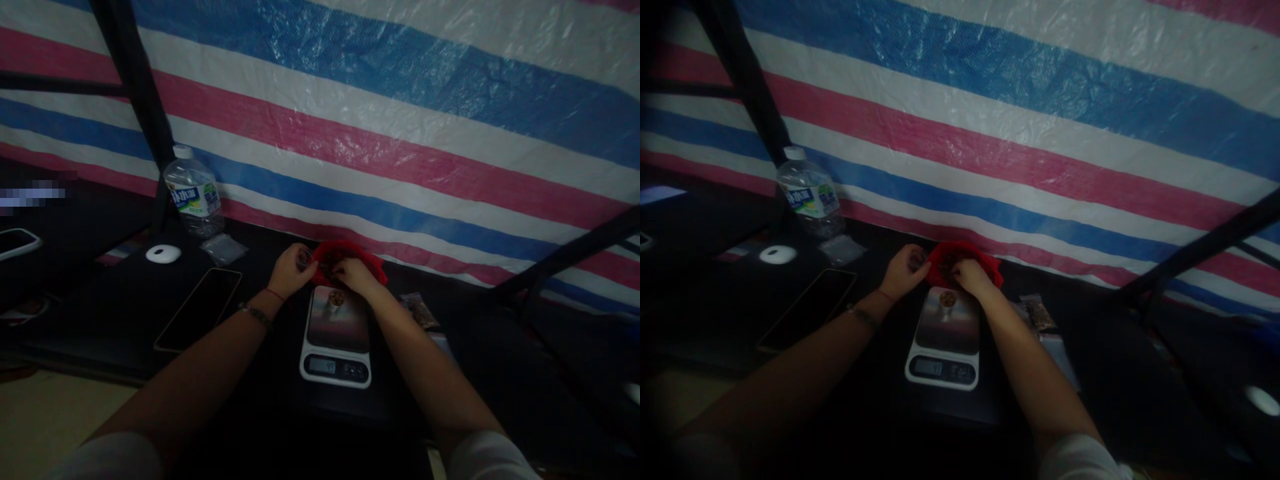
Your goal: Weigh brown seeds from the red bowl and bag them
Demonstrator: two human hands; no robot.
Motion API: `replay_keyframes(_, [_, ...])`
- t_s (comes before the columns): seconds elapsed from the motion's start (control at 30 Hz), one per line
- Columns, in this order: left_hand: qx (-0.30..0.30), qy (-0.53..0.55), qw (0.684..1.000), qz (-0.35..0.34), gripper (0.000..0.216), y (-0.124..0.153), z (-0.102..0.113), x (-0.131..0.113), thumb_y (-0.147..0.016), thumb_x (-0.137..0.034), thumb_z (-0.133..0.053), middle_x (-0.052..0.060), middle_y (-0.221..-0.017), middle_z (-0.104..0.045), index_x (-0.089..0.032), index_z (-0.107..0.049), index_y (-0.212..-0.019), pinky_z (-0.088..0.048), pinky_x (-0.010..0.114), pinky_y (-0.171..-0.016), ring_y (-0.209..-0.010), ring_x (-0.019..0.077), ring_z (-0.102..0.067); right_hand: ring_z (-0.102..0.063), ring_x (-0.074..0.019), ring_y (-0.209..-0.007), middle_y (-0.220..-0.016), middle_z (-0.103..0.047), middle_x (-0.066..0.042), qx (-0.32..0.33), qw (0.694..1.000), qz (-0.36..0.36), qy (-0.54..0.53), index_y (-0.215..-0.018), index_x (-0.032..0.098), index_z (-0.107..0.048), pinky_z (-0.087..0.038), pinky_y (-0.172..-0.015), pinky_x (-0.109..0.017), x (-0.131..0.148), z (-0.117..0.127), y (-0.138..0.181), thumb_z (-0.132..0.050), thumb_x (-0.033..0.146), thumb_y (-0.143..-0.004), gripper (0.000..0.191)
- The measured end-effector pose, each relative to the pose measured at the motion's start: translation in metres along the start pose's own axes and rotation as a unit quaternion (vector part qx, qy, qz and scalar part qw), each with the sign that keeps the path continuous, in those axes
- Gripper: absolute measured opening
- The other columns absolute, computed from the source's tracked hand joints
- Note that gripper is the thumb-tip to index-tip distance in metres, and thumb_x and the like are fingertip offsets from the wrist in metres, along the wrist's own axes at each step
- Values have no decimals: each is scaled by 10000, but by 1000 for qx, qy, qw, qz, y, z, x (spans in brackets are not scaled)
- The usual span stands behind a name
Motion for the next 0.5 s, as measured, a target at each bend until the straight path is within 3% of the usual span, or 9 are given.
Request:
replay_keyframes(0.3, [9, 11, 1000, -3, 260, -1, -3, -1, -767, -339, -612, 48, -874, -628, -187, -532, -963, -497, 305, -724, -789, 176, -607, -662, -215, -891, -924, -728, -82, -105, 992, -50, -55, -870, 184, -746, -503, -855, -349, -8, 13, 25, -575, 94, -783, 212])
replay_keyframes(0.5, [-2, 1, 1000, -12, 253, -2, -2, -1, -769, -340, -613, 44, -879, -628, -183, -543, -955, -505, 304, -714, -785, 174, -609, -652, -186, -843, -892, -715, -58, -224, 961, -62, -150, -871, 193, -723, -513, -803, -325, 7, 45, 65, -595, 174, -803, 146])
Point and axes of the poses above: each hand's wrist, its own y-axis away from the middle knuckle, its own z-axis out of the back of the hand, x = y × z, the point moved 7 cm from there along -y, towards the middle knuckle
